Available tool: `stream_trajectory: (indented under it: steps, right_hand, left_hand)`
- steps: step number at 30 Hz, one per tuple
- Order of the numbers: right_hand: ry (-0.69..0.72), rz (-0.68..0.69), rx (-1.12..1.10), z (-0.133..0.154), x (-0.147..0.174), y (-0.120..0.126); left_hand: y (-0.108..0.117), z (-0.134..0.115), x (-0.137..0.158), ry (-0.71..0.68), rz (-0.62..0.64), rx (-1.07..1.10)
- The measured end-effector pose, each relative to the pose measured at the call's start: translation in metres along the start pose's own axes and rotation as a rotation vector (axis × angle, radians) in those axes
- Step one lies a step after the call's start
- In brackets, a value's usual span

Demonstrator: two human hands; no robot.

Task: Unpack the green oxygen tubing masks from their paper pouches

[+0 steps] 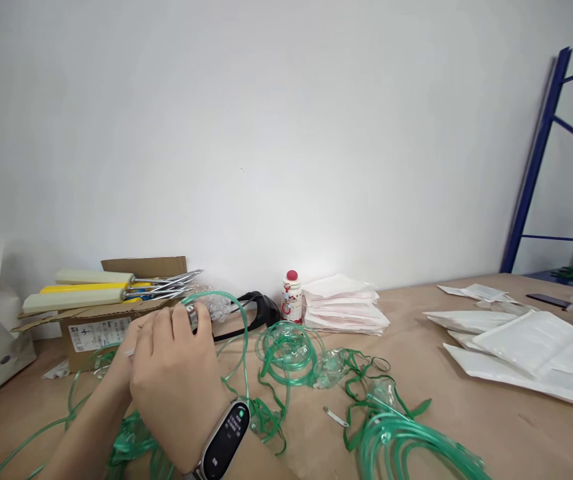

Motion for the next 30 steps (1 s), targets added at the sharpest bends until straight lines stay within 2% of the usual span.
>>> stream_trajectory:
  steps: [9,12,15,18,20,23,25,27,30]
  right_hand:
    - [-0.002,0.019,-0.032,0.0,0.0,0.002]
    - [-0.063,-0.027,-0.171,-0.007,-0.001,0.0]
    - [-0.27,-0.132,-0.563,-0.023,-0.003,0.0]
    - [-0.58,-0.124,-1.038,-0.042,-0.004,-0.002]
    - [-0.727,-0.136,-1.177,-0.053,-0.004,-0.005]
    - [-0.856,-0.362,-1.145,-0.077,-0.002,-0.013]
    - [-0.945,-0.508,-1.23,-0.097,0.001,-0.017]
    - [-1.008,-0.567,-1.465,-0.116,0.004,-0.016]
    - [-1.05,-0.532,-1.742,-0.132,0.008,-0.006]
  left_hand:
    - [-0.001,0.0,0.0,-0.028,0.004,-0.013]
    - [-0.002,-0.002,0.002,-0.041,0.023,-0.038]
    - [-0.007,-0.011,0.007,-0.033,0.049,-0.101]
    - [-0.017,-0.028,0.016,-0.075,0.064,-0.255]
    - [-0.025,-0.04,0.024,-0.134,0.073,-0.392]
    - [-0.032,-0.051,0.035,-0.168,0.095,-0.492]
    - [-0.036,-0.052,0.039,-0.137,0.137,-0.532]
    - [-0.038,-0.047,0.038,-0.068,0.206,-0.581]
    - [-0.042,-0.028,0.029,0.086,0.294,-0.541]
Point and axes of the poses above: each hand's wrist, its own x-axis away from the middle knuckle, its own y-axis out of the back of the hand, z = x × y, the point moved 1 cm from there along -x, towards the middle knuckle, and after that the axes turned 3 degrees about z, right-handed, at the moved point
